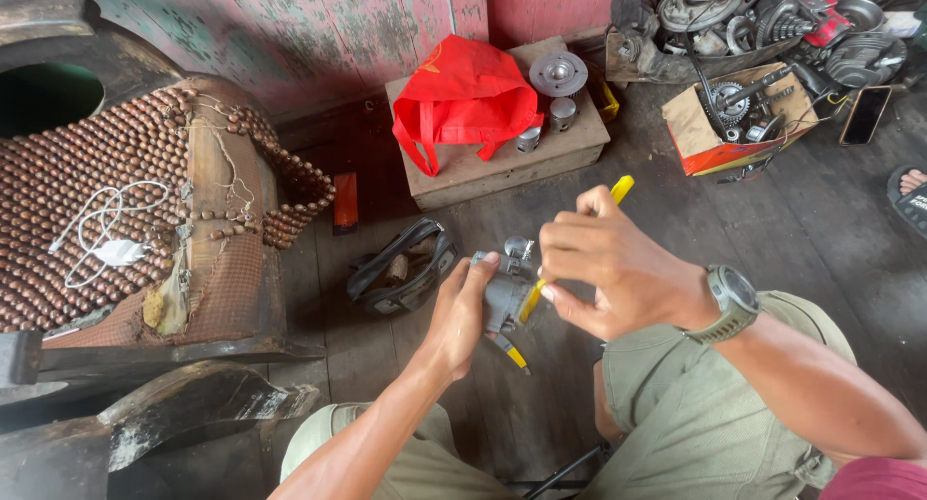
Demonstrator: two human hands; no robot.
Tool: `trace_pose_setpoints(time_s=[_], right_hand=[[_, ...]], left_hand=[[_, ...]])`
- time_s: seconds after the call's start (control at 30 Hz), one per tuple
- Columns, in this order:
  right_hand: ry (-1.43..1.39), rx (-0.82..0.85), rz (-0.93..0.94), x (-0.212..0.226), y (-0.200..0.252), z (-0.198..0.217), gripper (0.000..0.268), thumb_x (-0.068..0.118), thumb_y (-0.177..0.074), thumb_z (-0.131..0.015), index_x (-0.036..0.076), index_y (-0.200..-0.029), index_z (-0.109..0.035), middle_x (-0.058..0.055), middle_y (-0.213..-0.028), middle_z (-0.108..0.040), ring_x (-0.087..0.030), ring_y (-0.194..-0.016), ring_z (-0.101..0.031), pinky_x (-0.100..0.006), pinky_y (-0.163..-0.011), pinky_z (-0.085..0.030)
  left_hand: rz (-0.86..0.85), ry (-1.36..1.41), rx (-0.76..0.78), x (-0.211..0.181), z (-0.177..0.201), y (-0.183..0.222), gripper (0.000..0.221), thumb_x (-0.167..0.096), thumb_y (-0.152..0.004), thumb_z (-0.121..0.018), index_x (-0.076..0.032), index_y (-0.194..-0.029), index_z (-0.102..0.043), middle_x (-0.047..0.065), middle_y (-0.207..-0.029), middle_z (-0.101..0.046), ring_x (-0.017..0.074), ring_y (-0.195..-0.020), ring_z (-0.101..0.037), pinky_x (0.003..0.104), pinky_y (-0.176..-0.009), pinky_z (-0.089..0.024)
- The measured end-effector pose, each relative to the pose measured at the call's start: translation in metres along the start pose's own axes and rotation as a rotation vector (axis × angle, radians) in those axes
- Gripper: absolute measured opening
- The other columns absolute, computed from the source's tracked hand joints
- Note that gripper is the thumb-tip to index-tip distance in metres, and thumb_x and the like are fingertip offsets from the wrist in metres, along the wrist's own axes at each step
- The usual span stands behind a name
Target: The person cleans a carburetor by hand and using a brush, scraping surfaces with a yellow tool and scrubbing internal passages with the brush.
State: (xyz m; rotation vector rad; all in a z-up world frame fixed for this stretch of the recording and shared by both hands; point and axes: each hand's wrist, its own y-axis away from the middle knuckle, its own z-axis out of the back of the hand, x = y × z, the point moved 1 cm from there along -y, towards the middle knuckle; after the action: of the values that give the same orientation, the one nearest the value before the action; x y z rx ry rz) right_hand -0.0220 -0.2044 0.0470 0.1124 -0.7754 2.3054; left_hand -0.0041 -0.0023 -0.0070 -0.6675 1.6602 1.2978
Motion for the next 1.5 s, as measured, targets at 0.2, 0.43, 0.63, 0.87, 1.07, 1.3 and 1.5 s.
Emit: trace_pose_setpoints(time_s=[0.2,0.43,0.63,0.87,1.07,1.3,1.5], right_hand=[[0.087,-0.013,-0.021,-0.015,0.002,0.005,0.010,0.019,-0.083,-0.064,0.020,-0.077,-0.055,0.002,-0.079,-0.055,-0.021,-0.071,-0.055,-0.041,-0.080,-0.034],[0.079,-0.019,0.014,-0.008,0.000,0.006,0.010,0.020,-0.084,-0.063,0.020,-0.078,-0.055,0.000,-0.079,-0.054,-0.023,-0.070,-0.054,-0.041,-0.080,-0.033],[0.008,-0.015,0.049,0.001,0.000,0.005,0.012,0.022,-0.086,-0.062,0.020,-0.077,-0.055,0.002,-0.078,-0.054,-0.022,-0.069,-0.054,-0.041,-0.079,-0.033],[0.035,-0.015,0.041,-0.002,0.000,0.005,0.008,0.021,-0.086,-0.062,0.020,-0.080,-0.058,0.002,-0.080,-0.056,-0.021,-0.070,-0.055,-0.041,-0.081,-0.033],[0.042,-0.027,0.036,0.001,-0.001,0.005,0.008,0.022,-0.088,-0.061,0.021,-0.080,-0.059,0.002,-0.080,-0.055,-0.021,-0.070,-0.055,-0.041,-0.082,-0.033],[-0.034,-0.066,0.004,-0.004,-0.001,0.009,0.016,0.022,-0.094,-0.062,0.017,-0.080,-0.057,-0.001,-0.081,-0.055,-0.024,-0.073,-0.056,-0.038,-0.082,-0.033],[0.236,-0.010,-0.095,-0.027,0.009,0.017,0.013,0.010,-0.092,-0.073,0.011,-0.087,-0.060,-0.002,-0.089,-0.056,-0.023,-0.078,-0.054,-0.042,-0.090,-0.027]], left_hand=[[-0.016,-0.019,-0.007,-0.003,0.001,0.004,0.054,-0.056,-0.096,-0.053,-0.003,-0.097,-0.059,0.010,-0.083,-0.042,0.0246,-0.077,-0.054,0.034,-0.052,-0.053],[-0.026,-0.020,0.006,0.008,0.000,-0.004,0.056,-0.059,-0.095,-0.052,-0.004,-0.097,-0.059,0.010,-0.082,-0.043,0.0228,-0.077,-0.053,0.034,-0.052,-0.053],[-0.024,0.013,-0.017,0.003,0.000,0.001,0.054,-0.058,-0.094,-0.053,-0.004,-0.096,-0.059,0.007,-0.082,-0.040,0.0219,-0.076,-0.052,0.034,-0.051,-0.053],[-0.022,0.045,-0.022,-0.007,0.002,0.004,0.052,-0.057,-0.095,-0.053,-0.005,-0.096,-0.057,0.008,-0.085,-0.038,0.0233,-0.080,-0.050,0.036,-0.054,-0.054],[-0.038,0.046,-0.024,0.001,0.004,-0.005,0.049,-0.056,-0.095,-0.055,-0.007,-0.094,-0.057,0.006,-0.085,-0.039,0.0222,-0.081,-0.050,0.036,-0.053,-0.053],[-0.025,0.032,-0.037,-0.002,0.003,-0.005,0.052,-0.055,-0.094,-0.054,-0.003,-0.100,-0.060,0.009,-0.091,-0.041,0.0254,-0.088,-0.050,0.039,-0.057,-0.054],[0.337,0.059,-0.102,-0.054,-0.005,0.017,0.100,-0.057,-0.074,-0.048,-0.016,-0.164,-0.028,-0.001,-0.123,-0.060,0.0156,-0.105,-0.053,0.033,-0.082,-0.043]])
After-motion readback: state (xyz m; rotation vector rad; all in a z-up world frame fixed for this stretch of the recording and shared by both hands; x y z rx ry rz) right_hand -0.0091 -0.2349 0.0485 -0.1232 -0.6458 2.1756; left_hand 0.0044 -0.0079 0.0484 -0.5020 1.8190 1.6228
